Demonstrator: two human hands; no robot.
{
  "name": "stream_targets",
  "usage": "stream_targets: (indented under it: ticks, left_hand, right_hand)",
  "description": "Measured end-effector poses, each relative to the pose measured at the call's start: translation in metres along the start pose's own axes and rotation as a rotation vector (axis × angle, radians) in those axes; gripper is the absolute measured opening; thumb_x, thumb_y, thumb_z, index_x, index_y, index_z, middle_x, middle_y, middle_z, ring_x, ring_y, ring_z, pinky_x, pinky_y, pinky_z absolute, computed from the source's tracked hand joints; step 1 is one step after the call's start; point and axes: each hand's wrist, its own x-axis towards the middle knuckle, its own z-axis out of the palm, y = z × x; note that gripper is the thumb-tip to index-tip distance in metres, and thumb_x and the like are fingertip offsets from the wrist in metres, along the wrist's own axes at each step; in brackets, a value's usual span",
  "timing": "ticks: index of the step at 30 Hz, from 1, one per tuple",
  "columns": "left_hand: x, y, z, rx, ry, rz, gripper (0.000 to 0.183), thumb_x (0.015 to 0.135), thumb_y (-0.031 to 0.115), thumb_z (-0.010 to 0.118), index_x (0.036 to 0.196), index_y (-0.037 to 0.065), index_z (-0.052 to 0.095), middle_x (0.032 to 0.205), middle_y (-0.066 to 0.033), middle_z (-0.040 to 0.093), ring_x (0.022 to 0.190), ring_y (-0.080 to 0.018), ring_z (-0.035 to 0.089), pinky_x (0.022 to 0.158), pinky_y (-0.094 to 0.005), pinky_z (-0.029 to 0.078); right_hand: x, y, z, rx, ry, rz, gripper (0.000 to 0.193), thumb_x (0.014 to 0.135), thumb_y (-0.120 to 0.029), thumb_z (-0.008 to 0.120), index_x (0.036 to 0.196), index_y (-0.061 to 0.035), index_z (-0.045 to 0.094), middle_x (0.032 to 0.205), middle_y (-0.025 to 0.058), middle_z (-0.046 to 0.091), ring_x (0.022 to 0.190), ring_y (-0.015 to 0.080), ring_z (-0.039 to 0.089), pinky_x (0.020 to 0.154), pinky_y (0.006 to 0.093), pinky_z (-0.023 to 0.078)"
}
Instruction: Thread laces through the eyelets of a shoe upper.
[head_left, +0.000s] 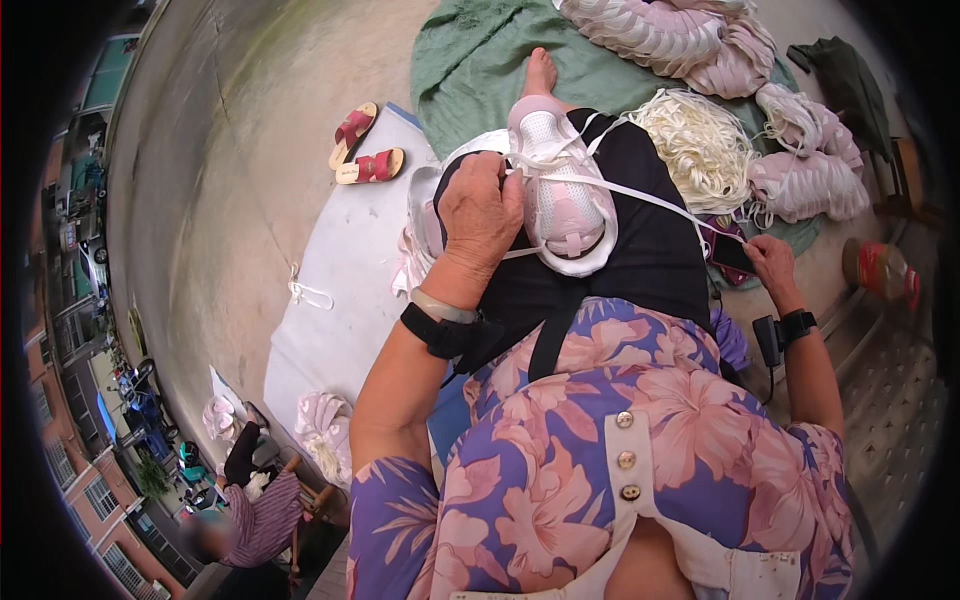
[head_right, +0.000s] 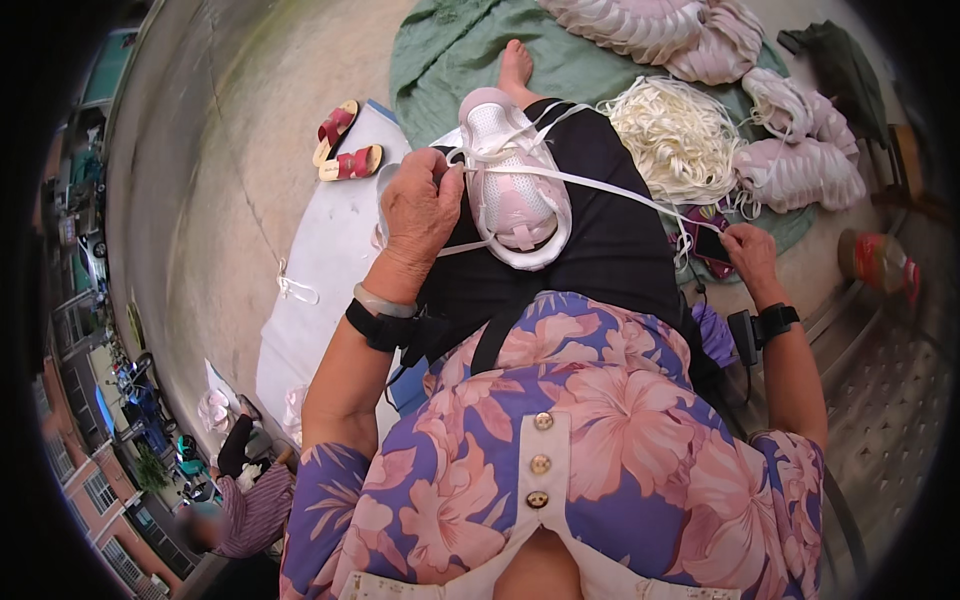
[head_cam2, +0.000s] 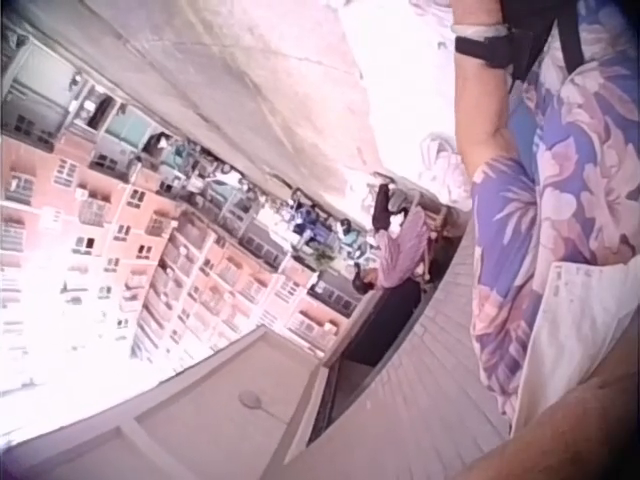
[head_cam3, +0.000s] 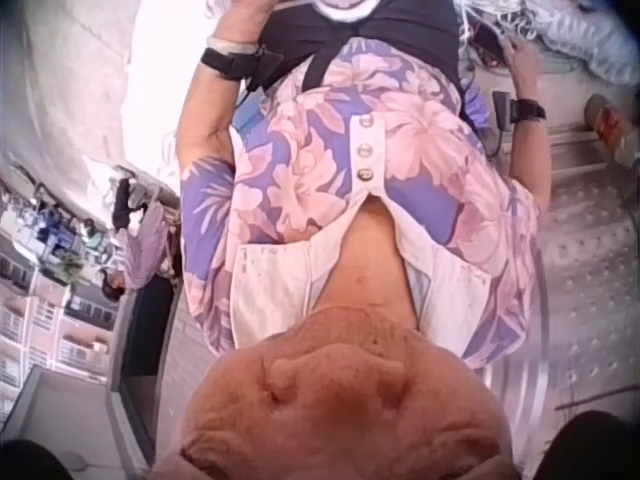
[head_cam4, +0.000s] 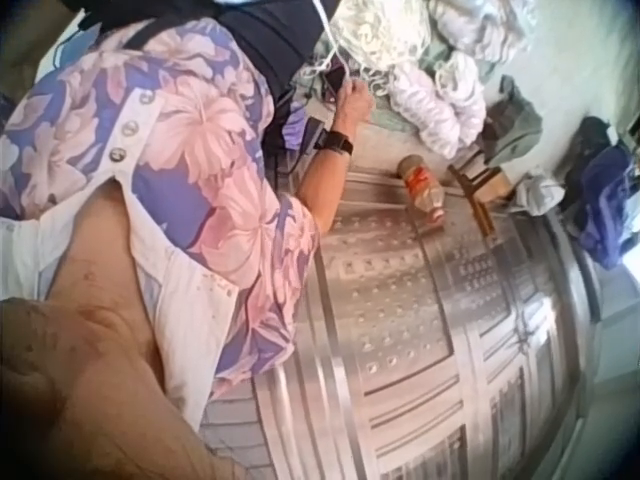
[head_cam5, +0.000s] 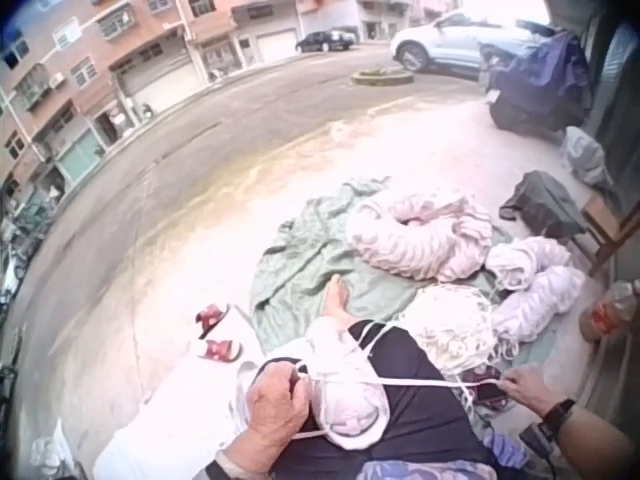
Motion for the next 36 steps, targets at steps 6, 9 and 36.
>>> stream_targets:
  ticks: [6,9,36]
  left_hand:
    - [0.024,-0.017,0.009,0.175,0.005,0.184,0.031,0.074,0.014,0.059,0.104,0.005,0.057,0.102,-0.0136,0.059,0.091,-0.0353,0.053,0.082,-0.0406,0.042]
    - [0.03,-0.04,0.025,0.161,-0.139,0.125,0.026,0.075,0.016,0.057,0.099,0.006,0.06,0.095,-0.0129,0.061,0.09,-0.0345,0.055,0.08,-0.0402,0.042]
    - [0.039,-0.034,-0.02,-1.167,-0.668,-0.442,0.034,0.085,0.027,0.053,0.099,-0.003,0.062,0.095,-0.0057,0.059,0.095,-0.0141,0.054,0.089,-0.0271,0.038]
  right_hand:
    - [0.042,-0.122,0.0,-0.113,0.178,-0.444,0.025,0.073,-0.014,0.065,0.097,-0.0084,0.06,0.09,0.0069,0.059,0.092,0.0253,0.054,0.082,0.0384,0.039]
    - [0.058,-0.175,0.002,0.089,0.169,-0.578,0.026,0.073,-0.011,0.064,0.099,-0.0083,0.059,0.094,0.0071,0.059,0.092,0.0262,0.054,0.081,0.0382,0.04]
    - [0.073,-0.239,0.021,0.599,-0.165,-0.408,0.013,0.078,-0.015,0.061,0.075,-0.002,0.059,0.067,0.0107,0.056,0.06,0.0242,0.055,0.057,0.0321,0.043]
